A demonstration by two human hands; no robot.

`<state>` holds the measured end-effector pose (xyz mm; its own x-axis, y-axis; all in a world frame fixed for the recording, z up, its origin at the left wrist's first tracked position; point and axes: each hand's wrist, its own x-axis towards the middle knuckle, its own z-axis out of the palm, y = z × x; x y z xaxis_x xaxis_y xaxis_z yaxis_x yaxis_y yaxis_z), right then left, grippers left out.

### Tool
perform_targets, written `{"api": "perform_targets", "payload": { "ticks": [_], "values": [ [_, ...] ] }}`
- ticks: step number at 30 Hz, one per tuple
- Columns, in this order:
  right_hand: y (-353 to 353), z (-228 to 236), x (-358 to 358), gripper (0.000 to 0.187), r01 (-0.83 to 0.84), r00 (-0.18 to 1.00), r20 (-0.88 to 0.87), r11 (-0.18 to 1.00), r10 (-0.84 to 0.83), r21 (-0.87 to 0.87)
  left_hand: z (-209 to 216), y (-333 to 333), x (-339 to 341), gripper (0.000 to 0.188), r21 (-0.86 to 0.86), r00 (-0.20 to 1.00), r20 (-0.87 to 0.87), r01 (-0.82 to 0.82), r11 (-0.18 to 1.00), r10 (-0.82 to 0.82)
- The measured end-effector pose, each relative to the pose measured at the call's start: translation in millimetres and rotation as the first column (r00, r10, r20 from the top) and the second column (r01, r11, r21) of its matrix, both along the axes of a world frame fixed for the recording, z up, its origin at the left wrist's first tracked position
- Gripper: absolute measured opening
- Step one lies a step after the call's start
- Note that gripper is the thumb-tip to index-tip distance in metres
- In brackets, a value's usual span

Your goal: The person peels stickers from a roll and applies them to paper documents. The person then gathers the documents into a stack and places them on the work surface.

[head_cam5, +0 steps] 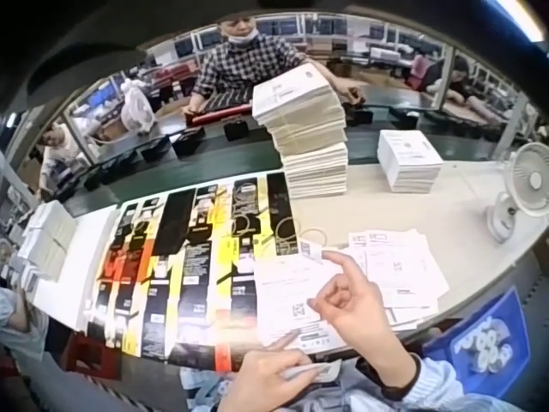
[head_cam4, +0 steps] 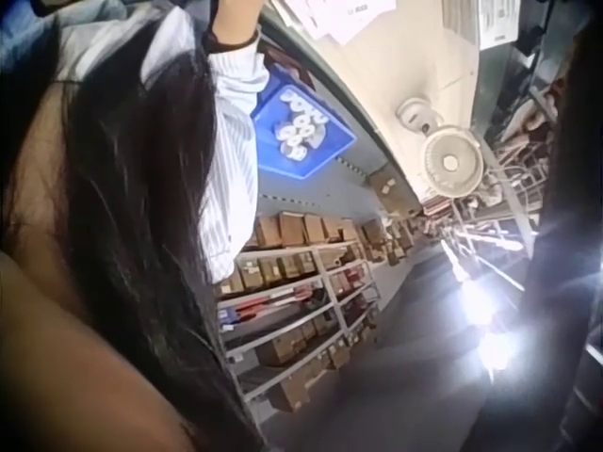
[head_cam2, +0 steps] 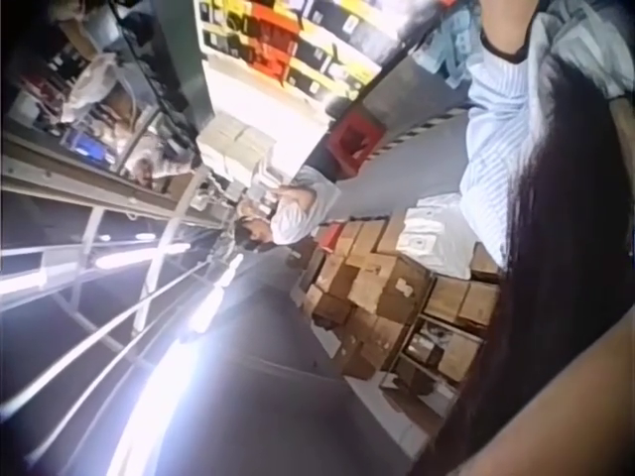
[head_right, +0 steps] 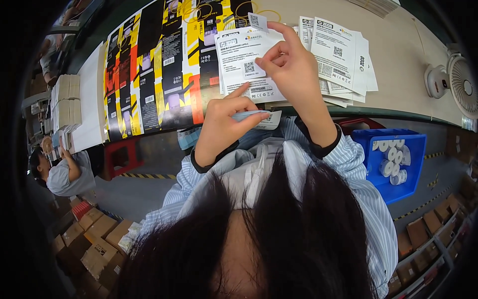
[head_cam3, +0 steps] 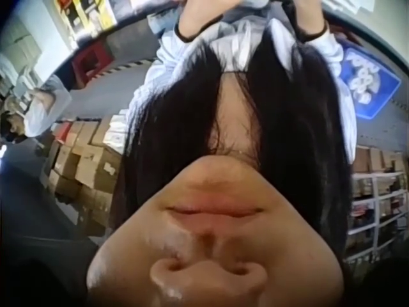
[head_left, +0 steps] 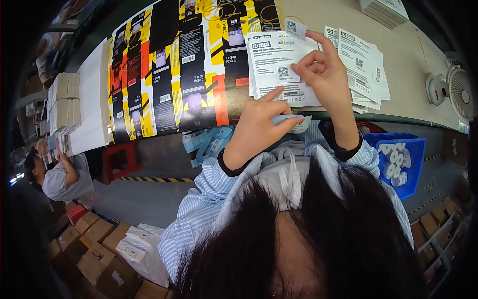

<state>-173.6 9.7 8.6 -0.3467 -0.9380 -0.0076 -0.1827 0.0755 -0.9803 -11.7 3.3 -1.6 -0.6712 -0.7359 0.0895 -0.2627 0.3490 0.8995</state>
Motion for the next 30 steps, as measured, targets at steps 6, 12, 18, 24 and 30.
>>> {"api": "perform_targets", "payload": {
  "ticks": [6,12,18,24,30],
  "values": [
    [0,-5,2,0.062,-0.015,0.985,-0.174,1.0,0.018,0.022,-1,-2,1,0.019,-0.015,1.0,-0.005,0.02,1.0,-0.02],
    [1,-2,16,0.069,-0.006,0.819,-0.573,0.998,-0.028,-0.057,2,1,-2,0.021,-0.074,0.999,0.032,0.028,0.997,-0.026],
    [-1,-5,3,0.067,0.117,0.664,-0.727,0.985,-0.174,-0.129,5,1,-4,0.021,-0.176,0.997,0.026,0.071,0.982,-0.067],
    [28,-3,-15,0.056,0.02,0.701,-0.686,0.967,-0.195,-0.254,12,5,2,0.021,-0.296,0.999,0.028,0.047,0.954,-0.04],
    [51,16,-5,0.052,-0.013,0.789,-0.612,0.994,-0.056,-0.108,3,10,-7,0.019,-0.383,0.99,0.052,0.142,0.913,-0.132]
  ]
}}
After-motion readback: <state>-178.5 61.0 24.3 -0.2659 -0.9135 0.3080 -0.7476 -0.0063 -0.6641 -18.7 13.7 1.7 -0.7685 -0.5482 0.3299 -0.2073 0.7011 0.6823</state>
